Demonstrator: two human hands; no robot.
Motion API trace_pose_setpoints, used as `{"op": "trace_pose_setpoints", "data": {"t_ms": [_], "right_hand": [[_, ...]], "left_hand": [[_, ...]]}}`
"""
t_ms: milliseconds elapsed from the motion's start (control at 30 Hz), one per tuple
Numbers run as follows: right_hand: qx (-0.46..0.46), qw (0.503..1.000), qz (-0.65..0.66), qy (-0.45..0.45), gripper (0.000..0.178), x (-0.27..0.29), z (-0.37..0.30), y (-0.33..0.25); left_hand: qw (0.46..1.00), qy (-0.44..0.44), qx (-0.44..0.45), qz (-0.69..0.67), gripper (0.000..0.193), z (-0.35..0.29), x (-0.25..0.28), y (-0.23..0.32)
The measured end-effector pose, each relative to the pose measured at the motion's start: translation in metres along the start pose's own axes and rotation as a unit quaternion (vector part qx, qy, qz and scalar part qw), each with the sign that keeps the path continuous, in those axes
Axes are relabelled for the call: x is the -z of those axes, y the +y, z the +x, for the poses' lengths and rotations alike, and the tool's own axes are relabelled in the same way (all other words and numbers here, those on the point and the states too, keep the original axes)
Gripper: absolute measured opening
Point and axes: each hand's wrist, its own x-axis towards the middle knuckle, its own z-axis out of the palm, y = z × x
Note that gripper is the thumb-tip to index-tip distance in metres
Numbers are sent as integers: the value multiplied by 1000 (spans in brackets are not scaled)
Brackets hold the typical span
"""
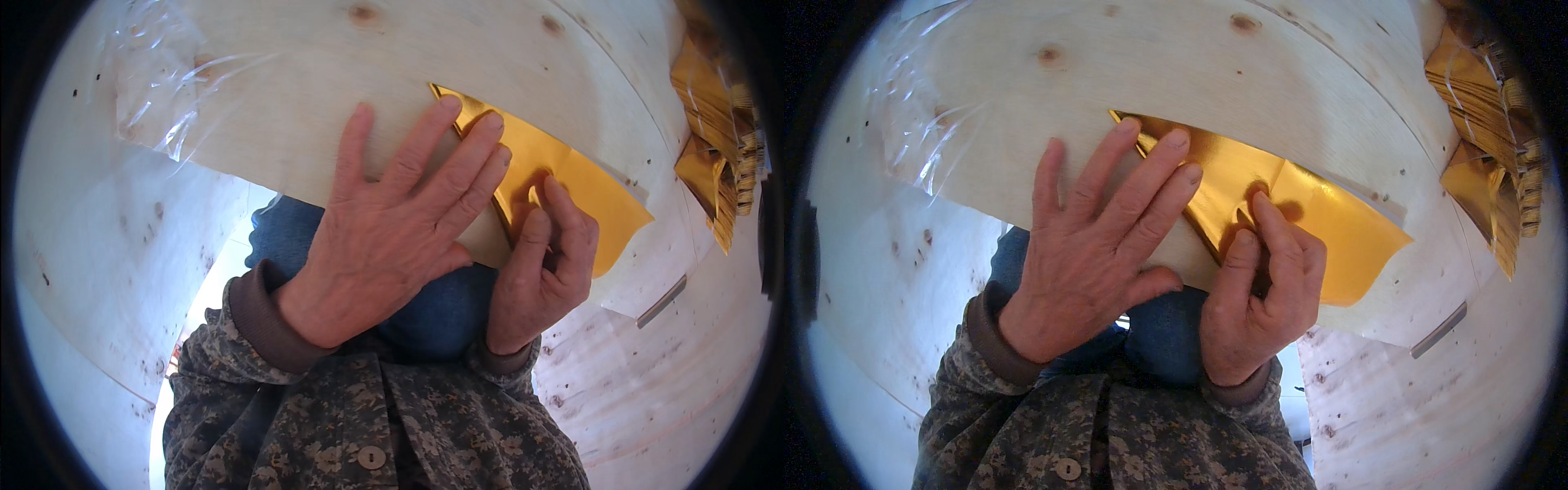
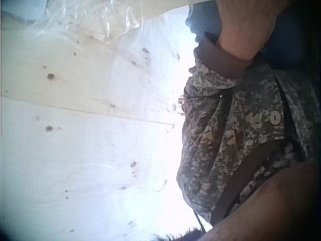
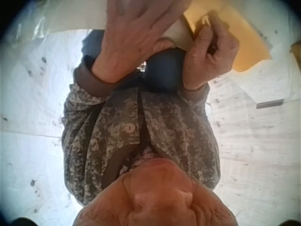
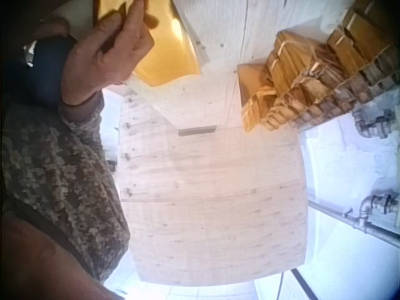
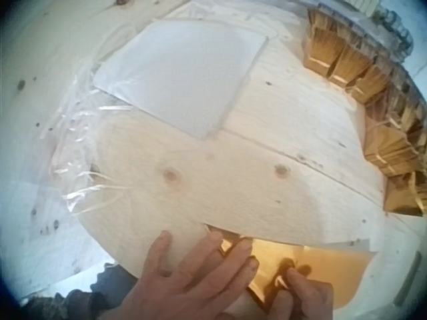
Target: The person folds a single sheet of gold-colored paper by hand on their lap, making multiple creases and folding it into a compact shape. The finished folded piece is held up briefly before being set aside.
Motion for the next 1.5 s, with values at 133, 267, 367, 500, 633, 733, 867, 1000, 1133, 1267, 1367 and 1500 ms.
{"op": "trace_pose_setpoints", "data": {"t_ms": [133, 267, 367, 500, 633, 733, 867, 1000, 1133, 1267, 1367, 1500], "right_hand": [[16, 1000, -9, 0, 25, -1, 1, -1], [6, 1000, -3, -4, 25, 0, 1, -4], [17, 1000, -11, -6, 24, 0, 2, -3], [10, 1000, -14, -10, 24, 1, 2, -3], [13, 1000, -5, -8, 24, 0, 2, -3], [11, 1000, 18, -4, 25, -2, 2, -2], [24, 1000, 1, -1, 25, -2, 2, -1], [-1, 1000, 18, 6, 23, -1, 1, -4], [34, 999, 19, 20, 22, -5, 2, -2], [55, 998, 11, 22, 21, -3, 0, 1], [77, 997, -7, 26, 20, -3, 1, 3], [110, 991, -61, 34, 22, 0, -2, 1]], "left_hand": [[1000, 10, 1, 8, 75, 0, -1, 0], [1000, 5, 0, 20, 74, -1, -1, 0], [1000, 1, 1, 19, 74, -1, -2, 0], [1000, -1, 2, 13, 75, -1, -2, 0], [1000, 5, 6, 2, 80, 0, -3, 0], [1000, 11, 5, 1, 85, 0, -2, 1], [1000, 17, -7, 6, 89, -1, -3, -2], [999, 32, -13, -7, 94, -5, -4, -2], [998, 56, -28, 4, 97, -6, -4, -4], [997, 58, -47, 35, 101, -7, -6, -8], [994, 71, -68, 40, 106, -8, -9, -13], [989, 90, -77, 93, 110, -10, -17, -14]]}}
